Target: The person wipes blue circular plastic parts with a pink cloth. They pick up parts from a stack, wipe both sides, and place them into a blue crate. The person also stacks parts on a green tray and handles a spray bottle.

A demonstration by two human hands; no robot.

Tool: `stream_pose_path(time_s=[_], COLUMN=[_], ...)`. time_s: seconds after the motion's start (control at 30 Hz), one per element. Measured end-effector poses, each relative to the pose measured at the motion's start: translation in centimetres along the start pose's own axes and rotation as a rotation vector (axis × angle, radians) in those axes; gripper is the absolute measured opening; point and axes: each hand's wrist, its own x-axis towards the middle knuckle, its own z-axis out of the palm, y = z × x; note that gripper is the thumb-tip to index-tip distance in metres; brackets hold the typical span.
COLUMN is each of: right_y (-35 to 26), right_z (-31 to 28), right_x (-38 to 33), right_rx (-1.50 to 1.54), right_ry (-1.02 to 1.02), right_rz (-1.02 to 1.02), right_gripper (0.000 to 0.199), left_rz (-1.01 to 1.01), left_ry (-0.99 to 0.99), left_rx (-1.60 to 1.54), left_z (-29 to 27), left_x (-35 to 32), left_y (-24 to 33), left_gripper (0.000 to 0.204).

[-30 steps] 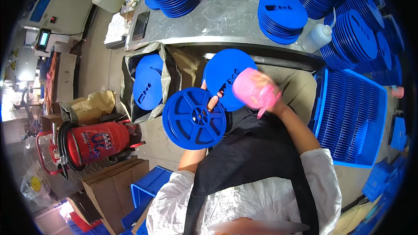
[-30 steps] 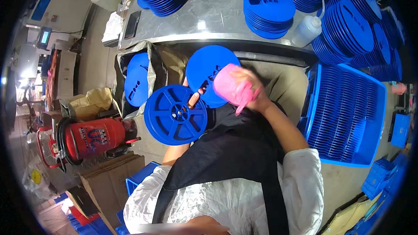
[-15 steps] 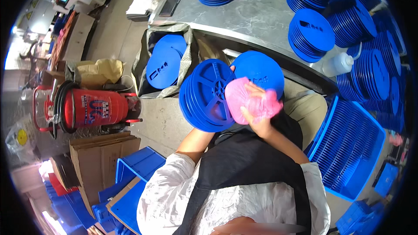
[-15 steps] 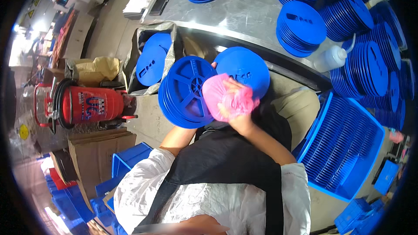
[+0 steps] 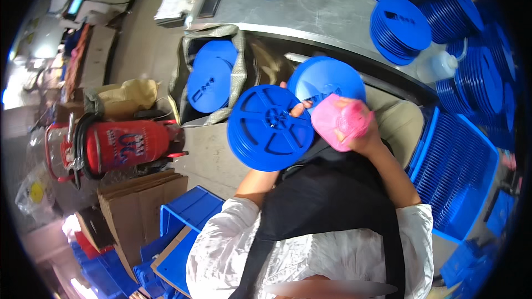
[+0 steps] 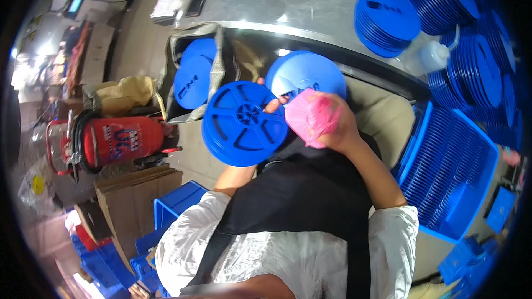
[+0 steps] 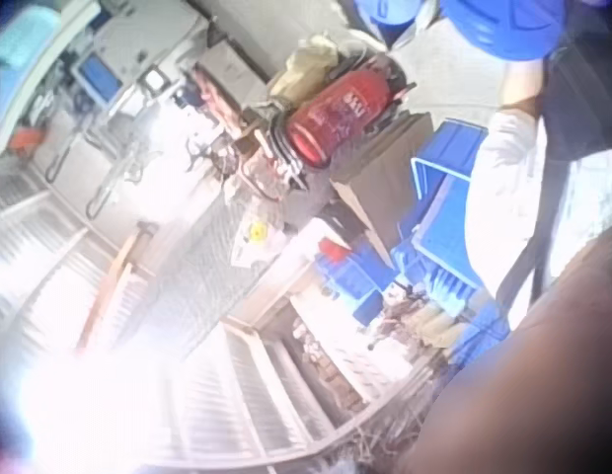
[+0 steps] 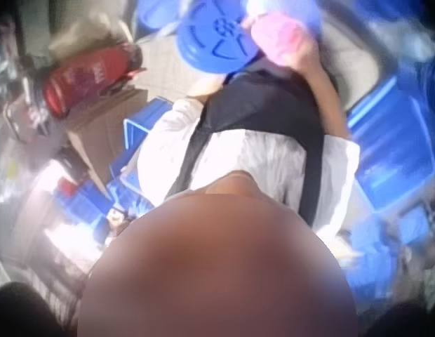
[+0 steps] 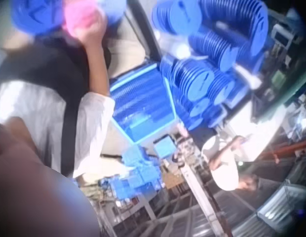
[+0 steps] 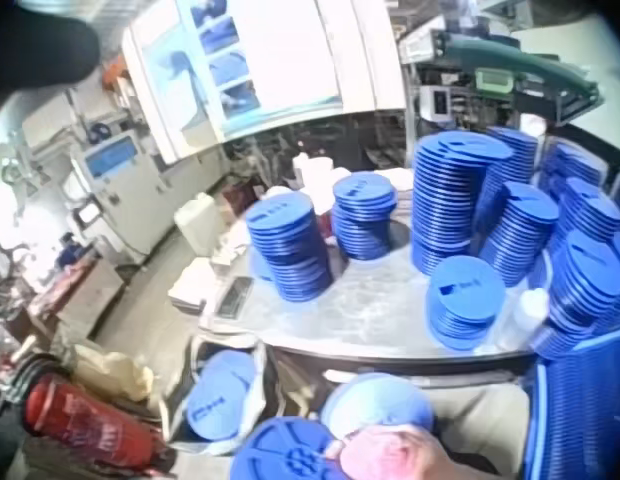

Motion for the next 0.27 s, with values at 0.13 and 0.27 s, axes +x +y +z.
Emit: stream_pose_path(time_s=[0.13,0.27], right_y=[6.2,8.4], right_z=[-2.1,1.3], right_x=[0.8,3.2], right_rx=[0.050,-0.254], right_ry=[0.554,0.590], right_rz=[0.333,0.269], right_gripper=[0.064,0.056], left_rz=[0.112,-0.040], left_ry=[0.130,0.085], left_rx=[0.350,0.149], left_z=[1.8,3.2], left_x=[-0.9,-0.3], left_y=[-1.5,-3.6], left_gripper=[0.044,0.081])
